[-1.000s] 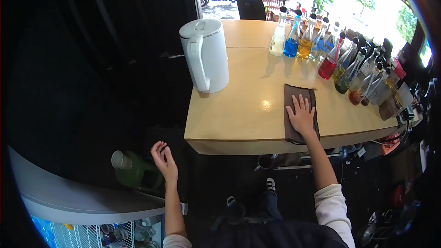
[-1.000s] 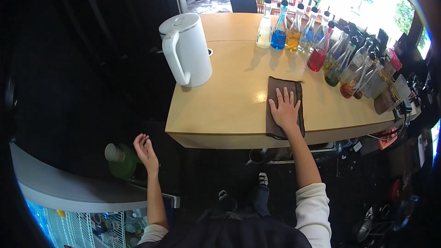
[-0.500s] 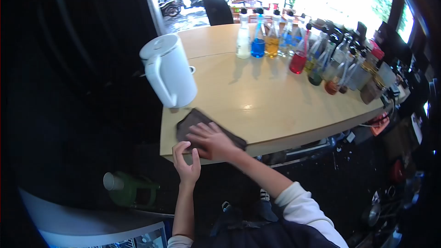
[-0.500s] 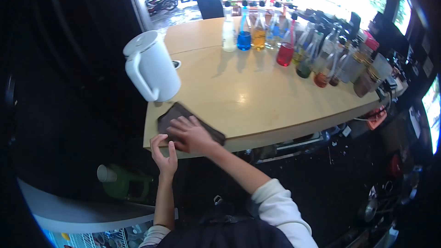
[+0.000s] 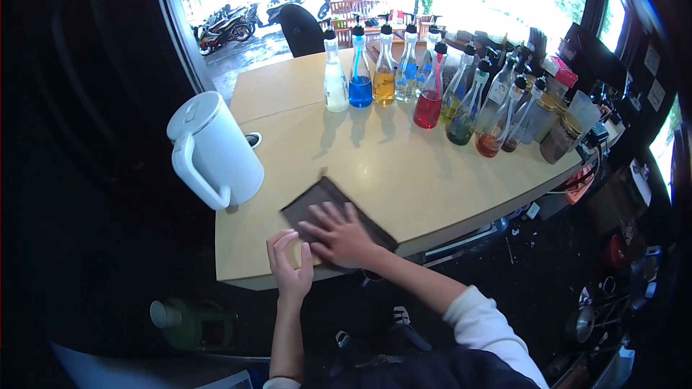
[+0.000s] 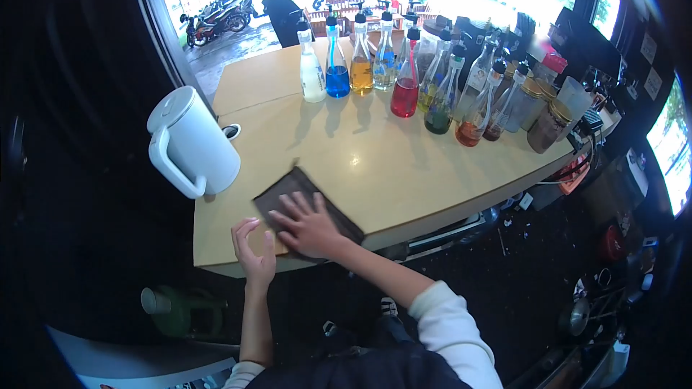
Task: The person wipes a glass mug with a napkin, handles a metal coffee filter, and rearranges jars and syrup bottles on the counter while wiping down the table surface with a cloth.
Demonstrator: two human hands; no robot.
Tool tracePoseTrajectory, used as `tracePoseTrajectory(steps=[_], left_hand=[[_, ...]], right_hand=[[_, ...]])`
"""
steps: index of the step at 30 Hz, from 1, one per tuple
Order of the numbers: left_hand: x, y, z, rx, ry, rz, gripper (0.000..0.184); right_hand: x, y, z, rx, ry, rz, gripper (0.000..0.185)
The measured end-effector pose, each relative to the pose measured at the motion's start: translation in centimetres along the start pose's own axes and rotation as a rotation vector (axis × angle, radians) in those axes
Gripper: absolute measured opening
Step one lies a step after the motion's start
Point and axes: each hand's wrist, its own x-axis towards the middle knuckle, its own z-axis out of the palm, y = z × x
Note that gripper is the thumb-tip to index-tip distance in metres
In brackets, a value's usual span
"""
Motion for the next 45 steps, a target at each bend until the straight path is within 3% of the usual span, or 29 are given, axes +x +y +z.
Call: tracePoseTrajectory(steps=[4,6,8,11,13,16,18,24,26,28,30,33,35,36,39,45], left_hand=[[-0.6,-0.4,0.7,0.039,0.054,-0.085,0.024],[-1.0,-0.4,0.8,0.059,0.064,-0.114,0.024],[-1.7,-0.7,0.4,0.086,0.066,-0.153,0.022],[-2.2,-1.0,-0.1,0.111,0.076,-0.162,0.022],[-1.4,-1.2,0.0,0.095,0.096,-0.162,0.022],[-0.1,-1.5,0.1,0.07,0.12,-0.156,0.022],[0.2,-2.0,-0.5,0.061,0.12,-0.151,0.023],[0.4,-3.0,-3.9,0.167,0.086,-0.288,0.03],[0.9,-3.3,-5.0,0.456,-0.093,-0.304,0.036],[0.6,-4.4,-6.3,0.532,-0.108,-0.304,0.039],[0.4,-5.9,-6.9,0.606,-0.133,-0.296,0.041],[0.0,-7.7,-6.8,0.586,-0.061,-0.255,0.044],[-0.1,-7.9,-6.3,0.641,0.011,-0.189,0.047],[-0.1,-8.1,-6.2,0.647,0.009,-0.188,0.047],[-0.4,-8.3,-6.3,0.632,0.027,-0.232,0.049],[-0.4,-8.3,-6.3,0.594,0.054,-0.248,0.048]], right_hand=[[8.4,5.8,0.9,0.108,-0.121,0.106,0.055],[11.0,12.3,1.2,-0.016,-0.042,0.318,0.056],[11.1,18.4,1.1,-0.162,0.062,0.66,0.057],[8.5,20.2,1.5,-0.139,0.153,0.762,0.059],[5.6,16.9,1.0,-0.178,0.116,0.594,0.058],[0.3,11.5,-2.6,0.029,-0.126,0.04,0.057],[-0.8,12.7,-4.5,0.125,-0.197,0.011,0.059],[6.8,20.3,-1.2,-0.14,-0.126,0.577,0.062],[11.4,19.3,0.4,-0.131,-0.142,0.584,0.062],[15.0,16.6,2.3,-0.081,-0.181,0.433,0.062],[17.4,14.2,4.0,-0.003,-0.248,0.128,0.061],[21.2,12.8,4.2,0.08,-0.305,0.079,0.057],[24.1,11.2,5.2,0.003,-0.285,0.392,0.053],[24.9,10.4,6.0,0.009,-0.284,0.39,0.053],[25.8,8.4,7.4,0.112,-0.283,0.03,0.049],[19.3,10.9,4.5,0.218,-0.264,-0.209,0.044]])
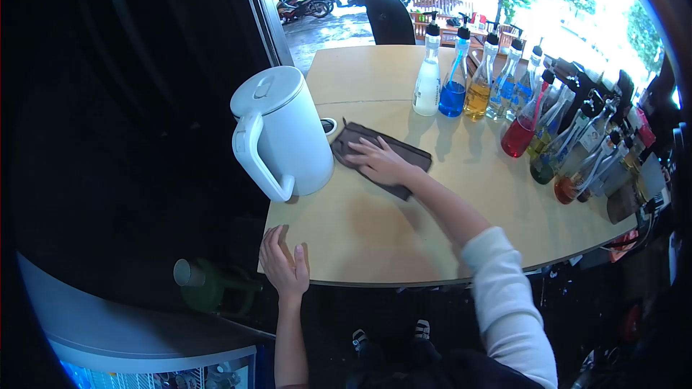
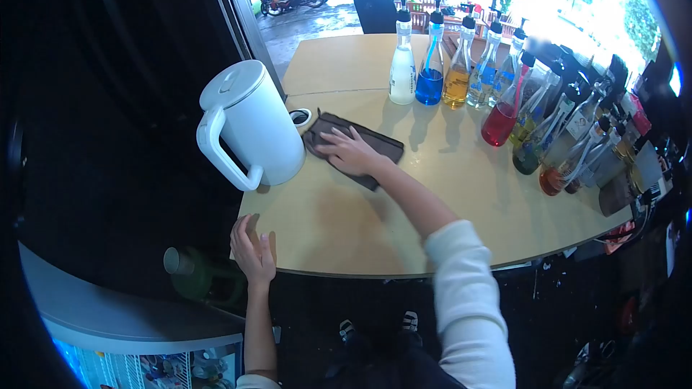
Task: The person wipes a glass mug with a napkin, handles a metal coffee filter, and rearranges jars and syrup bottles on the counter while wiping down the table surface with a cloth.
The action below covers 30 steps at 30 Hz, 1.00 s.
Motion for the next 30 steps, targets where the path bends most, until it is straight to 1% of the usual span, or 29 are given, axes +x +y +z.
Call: tracePoseTrajectory(steps=[1,3,5,7,8,9,11,13,14,15,16,17,19,20,21,23,26,27,28,29,30], left_hand=[[0.0,-0.1,0.0,-0.003,0.007,0.008,0.048],[0.0,-0.2,0.1,-0.015,0.018,0.012,0.048],[-0.1,-0.2,0.0,-0.006,0.027,0.021,0.048],[0.0,-0.3,0.1,-0.005,0.034,0.024,0.048],[-0.2,-0.3,0.2,-0.001,0.041,0.027,0.048],[-0.3,-0.3,0.1,-0.009,0.038,0.028,0.048],[-0.3,-0.3,0.1,-0.022,0.052,0.016,0.047],[-0.4,-0.6,0.0,-0.085,0.062,0.03,0.045],[-0.5,-0.8,-0.4,-0.138,0.065,0.043,0.044],[-0.9,-1.1,-1.0,-0.142,0.064,0.045,0.044],[-1.4,-1.4,-1.7,-0.263,0.109,0.02,0.042],[-1.8,-1.9,-2.7,-0.381,0.157,-0.007,0.041],[-3.4,-3.4,-4.9,-0.445,0.21,-0.057,0.038],[-4.1,-4.0,-5.7,-0.465,0.252,-0.089,0.037],[-4.6,-4.4,-6.5,-0.485,0.294,-0.121,0.036],[-4.9,-4.1,-7.5,-0.49,0.333,-0.158,0.035],[-4.2,-2.6,-7.0,-0.572,0.368,-0.163,0.033],[-4.0,-2.3,-6.3,-0.578,0.317,-0.126,0.034],[-3.4,-1.3,-5.9,-0.581,0.261,-0.102,0.033],[-2.6,-0.1,-5.3,-0.585,0.205,-0.078,0.033],[-1.8,1.0,-4.7,-0.564,0.149,-0.029,0.033]], right_hand=[[-2.7,0.0,-0.5,-0.006,0.016,-0.088,0.044],[-8.5,-0.4,-3.4,0.038,-0.052,-0.064,0.045],[-12.5,2.4,-4.6,-0.077,0.03,0.194,0.046],[-14.6,3.3,-4.4,-0.21,0.239,0.626,0.048],[-14.5,3.0,-3.8,-0.28,0.281,0.727,0.049],[-14.7,2.3,-3.0,-0.285,0.28,0.734,0.049],[-14.1,-2.9,-2.8,-0.339,0.112,0.478,0.049],[-15.8,-7.5,-1.1,-0.249,0.056,0.04,0.05],[-16.4,-7.7,-1.4,-0.254,0.056,0.042,0.05],[-17.4,-7.6,-1.8,-0.184,0.077,0.047,0.051],[-18.5,-7.2,-2.3,-0.113,0.099,0.051,0.051],[-19.6,-5.7,-3.1,-0.148,0.148,0.217,0.052],[-21.8,-2.3,-3.1,-0.245,0.24,0.687,0.056],[-21.6,-2.1,-2.9,-0.275,0.24,0.871,0.061],[-20.8,-2.1,-2.2,-0.301,0.18,0.928,0.063],[-17.4,-5.5,-0.3,-0.312,0.215,0.849,0.062],[-10.8,-14.7,3.4,-0.191,0.242,0.351,0.054],[-8.7,-18.4,3.6,-0.166,0.151,0.23,0.054],[-7.2,-21.4,4.5,-0.122,0.107,0.09,0.054],[-5.8,-23.2,6.1,-0.083,0.065,-0.006,0.054],[-4.5,-24.2,7.3,-0.158,-0.072,-0.046,0.058]])
